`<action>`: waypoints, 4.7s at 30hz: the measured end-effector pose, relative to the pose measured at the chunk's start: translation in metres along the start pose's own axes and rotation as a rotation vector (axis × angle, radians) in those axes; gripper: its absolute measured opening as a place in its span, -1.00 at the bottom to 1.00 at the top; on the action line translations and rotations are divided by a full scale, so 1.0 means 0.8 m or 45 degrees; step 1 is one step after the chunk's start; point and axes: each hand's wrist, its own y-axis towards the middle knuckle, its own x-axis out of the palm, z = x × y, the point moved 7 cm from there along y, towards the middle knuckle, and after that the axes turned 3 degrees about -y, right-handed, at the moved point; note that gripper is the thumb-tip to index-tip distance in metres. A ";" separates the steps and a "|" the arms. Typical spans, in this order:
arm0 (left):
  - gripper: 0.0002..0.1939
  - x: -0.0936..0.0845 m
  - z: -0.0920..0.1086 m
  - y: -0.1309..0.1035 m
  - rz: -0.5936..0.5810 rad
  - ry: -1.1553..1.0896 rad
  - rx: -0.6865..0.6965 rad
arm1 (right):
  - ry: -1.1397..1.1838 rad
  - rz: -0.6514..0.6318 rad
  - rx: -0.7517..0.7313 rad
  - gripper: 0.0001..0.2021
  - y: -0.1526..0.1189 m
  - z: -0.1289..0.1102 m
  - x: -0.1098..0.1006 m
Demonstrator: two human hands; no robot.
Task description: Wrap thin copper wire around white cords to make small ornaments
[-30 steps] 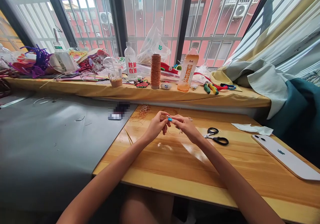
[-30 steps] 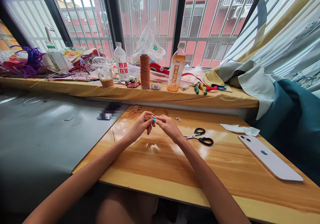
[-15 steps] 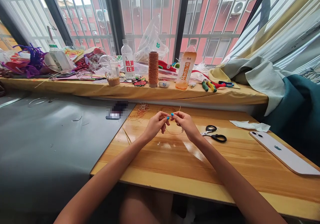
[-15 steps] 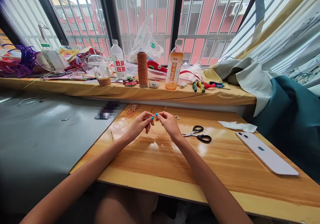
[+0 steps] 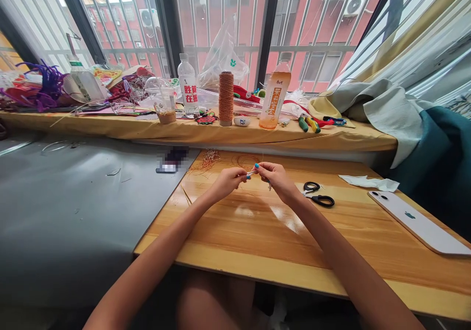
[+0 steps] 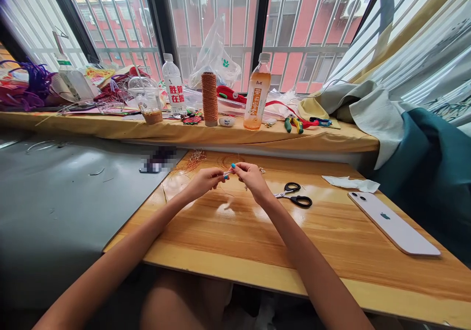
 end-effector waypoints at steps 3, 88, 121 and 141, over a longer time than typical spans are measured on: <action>-0.80 -0.011 0.014 -0.005 0.071 0.563 0.198 | -0.266 -0.120 0.022 -0.73 0.000 0.007 0.008; -0.70 0.031 0.028 -0.011 0.144 1.173 0.281 | 0.065 0.081 0.262 -0.76 0.014 0.081 0.014; -0.80 0.025 0.025 -0.008 0.094 1.026 0.224 | -0.180 0.059 0.232 -0.74 0.016 0.080 0.011; -0.96 0.028 -0.025 -0.007 0.287 -0.199 -0.367 | 0.263 0.360 0.105 -0.63 0.009 0.070 0.008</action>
